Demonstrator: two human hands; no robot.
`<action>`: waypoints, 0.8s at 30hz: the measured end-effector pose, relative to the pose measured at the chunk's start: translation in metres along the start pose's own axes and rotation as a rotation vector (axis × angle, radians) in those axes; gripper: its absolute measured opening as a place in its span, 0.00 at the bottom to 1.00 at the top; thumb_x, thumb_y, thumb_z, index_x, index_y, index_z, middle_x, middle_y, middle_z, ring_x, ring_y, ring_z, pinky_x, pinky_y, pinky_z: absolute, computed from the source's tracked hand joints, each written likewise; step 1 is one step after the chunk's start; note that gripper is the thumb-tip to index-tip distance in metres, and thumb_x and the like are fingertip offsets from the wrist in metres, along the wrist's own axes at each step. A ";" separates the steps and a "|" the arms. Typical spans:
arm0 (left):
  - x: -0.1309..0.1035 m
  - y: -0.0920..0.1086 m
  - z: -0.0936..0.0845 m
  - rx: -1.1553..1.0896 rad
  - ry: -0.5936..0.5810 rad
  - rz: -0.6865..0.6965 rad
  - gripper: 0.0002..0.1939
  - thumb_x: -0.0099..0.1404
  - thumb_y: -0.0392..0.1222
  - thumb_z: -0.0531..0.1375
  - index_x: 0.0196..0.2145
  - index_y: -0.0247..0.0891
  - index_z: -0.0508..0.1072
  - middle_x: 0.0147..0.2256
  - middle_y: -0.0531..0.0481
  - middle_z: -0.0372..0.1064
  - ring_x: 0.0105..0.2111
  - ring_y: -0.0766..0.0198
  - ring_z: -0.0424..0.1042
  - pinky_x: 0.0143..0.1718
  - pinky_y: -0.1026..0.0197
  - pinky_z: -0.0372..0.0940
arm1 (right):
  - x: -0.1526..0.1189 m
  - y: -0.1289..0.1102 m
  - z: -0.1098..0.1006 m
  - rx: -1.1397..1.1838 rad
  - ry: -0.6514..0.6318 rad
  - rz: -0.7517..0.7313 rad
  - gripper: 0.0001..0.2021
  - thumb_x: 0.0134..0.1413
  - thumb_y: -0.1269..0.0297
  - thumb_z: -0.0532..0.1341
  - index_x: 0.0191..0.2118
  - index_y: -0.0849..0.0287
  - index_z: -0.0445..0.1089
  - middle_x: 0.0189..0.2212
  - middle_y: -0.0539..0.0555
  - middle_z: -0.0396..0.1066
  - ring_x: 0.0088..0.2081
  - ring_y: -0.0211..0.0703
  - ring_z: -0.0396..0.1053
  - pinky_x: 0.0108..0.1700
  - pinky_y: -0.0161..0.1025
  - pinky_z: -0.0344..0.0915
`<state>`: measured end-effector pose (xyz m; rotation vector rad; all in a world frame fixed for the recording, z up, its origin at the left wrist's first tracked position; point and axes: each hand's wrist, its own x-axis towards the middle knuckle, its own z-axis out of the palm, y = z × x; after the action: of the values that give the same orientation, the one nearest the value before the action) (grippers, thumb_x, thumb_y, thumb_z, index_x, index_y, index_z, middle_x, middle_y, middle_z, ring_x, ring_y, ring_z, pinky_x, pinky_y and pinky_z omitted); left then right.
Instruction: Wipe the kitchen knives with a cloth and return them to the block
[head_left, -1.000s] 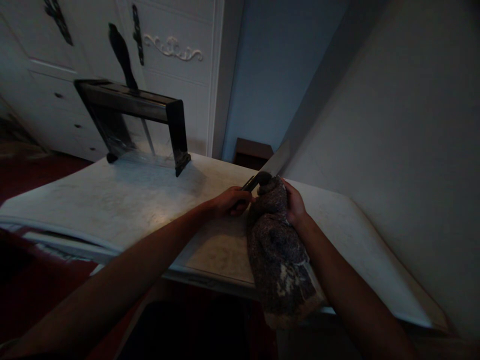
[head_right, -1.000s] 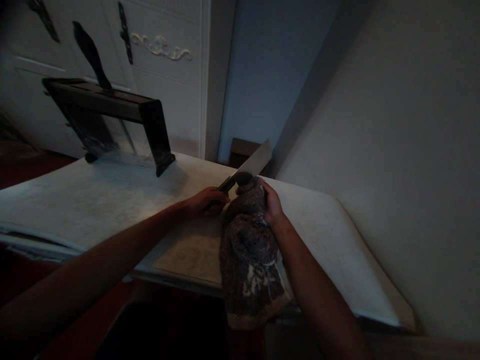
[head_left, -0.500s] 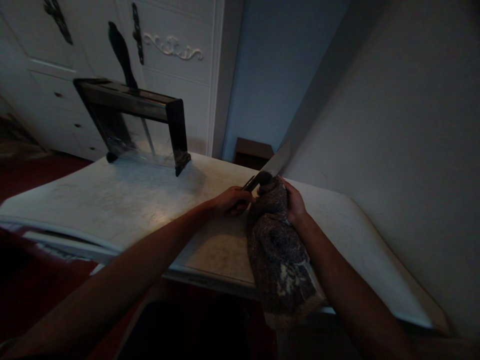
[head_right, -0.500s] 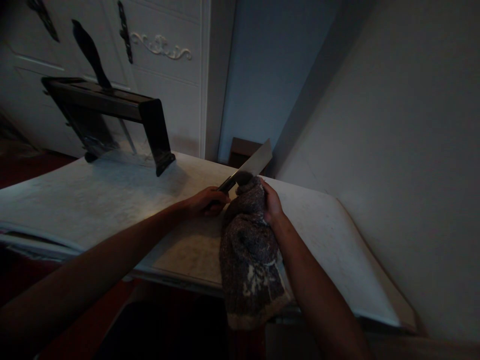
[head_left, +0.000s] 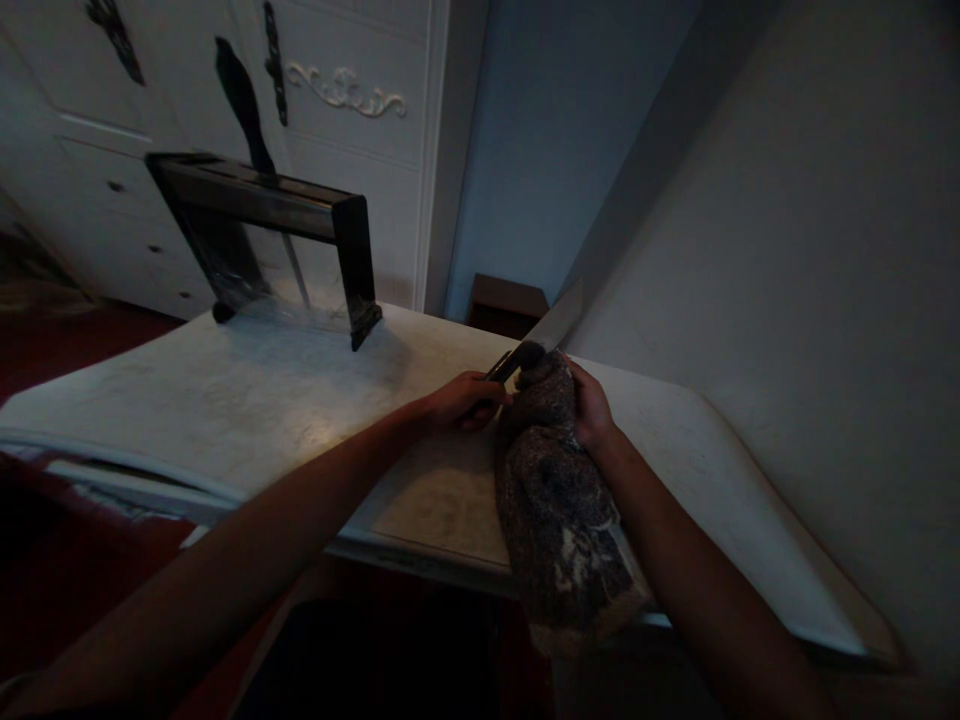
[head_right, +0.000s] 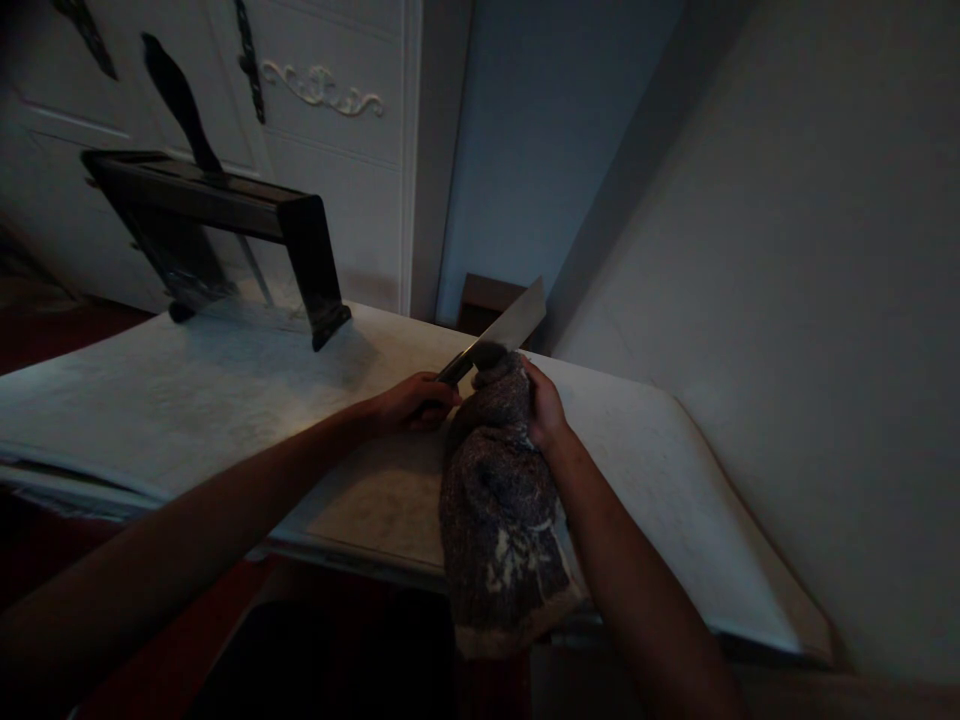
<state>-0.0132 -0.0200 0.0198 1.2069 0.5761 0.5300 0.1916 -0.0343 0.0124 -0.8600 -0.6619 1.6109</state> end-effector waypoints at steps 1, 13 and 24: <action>0.000 0.000 0.000 0.002 -0.001 0.001 0.12 0.53 0.38 0.58 0.18 0.37 0.58 0.12 0.58 0.51 0.10 0.74 0.50 0.10 0.69 0.42 | 0.000 0.000 0.001 0.003 0.010 -0.002 0.10 0.53 0.58 0.61 0.38 0.58 0.71 0.28 0.54 0.76 0.36 0.50 0.75 0.44 0.48 0.72; -0.002 0.001 0.001 0.020 0.013 0.009 0.13 0.53 0.39 0.59 0.18 0.37 0.58 0.12 0.57 0.52 0.10 0.74 0.50 0.11 0.68 0.42 | -0.003 -0.001 0.006 0.013 0.000 0.037 0.11 0.55 0.56 0.58 0.37 0.58 0.71 0.28 0.54 0.76 0.37 0.50 0.74 0.44 0.48 0.72; -0.001 0.001 0.001 -0.004 0.012 0.002 0.12 0.53 0.38 0.59 0.18 0.37 0.58 0.12 0.58 0.51 0.10 0.74 0.50 0.10 0.68 0.42 | -0.001 0.000 0.003 -0.013 -0.006 0.000 0.10 0.53 0.56 0.60 0.35 0.58 0.71 0.29 0.55 0.76 0.38 0.50 0.74 0.45 0.49 0.71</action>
<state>-0.0133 -0.0213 0.0210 1.2011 0.5835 0.5402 0.1894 -0.0353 0.0140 -0.8650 -0.6769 1.6113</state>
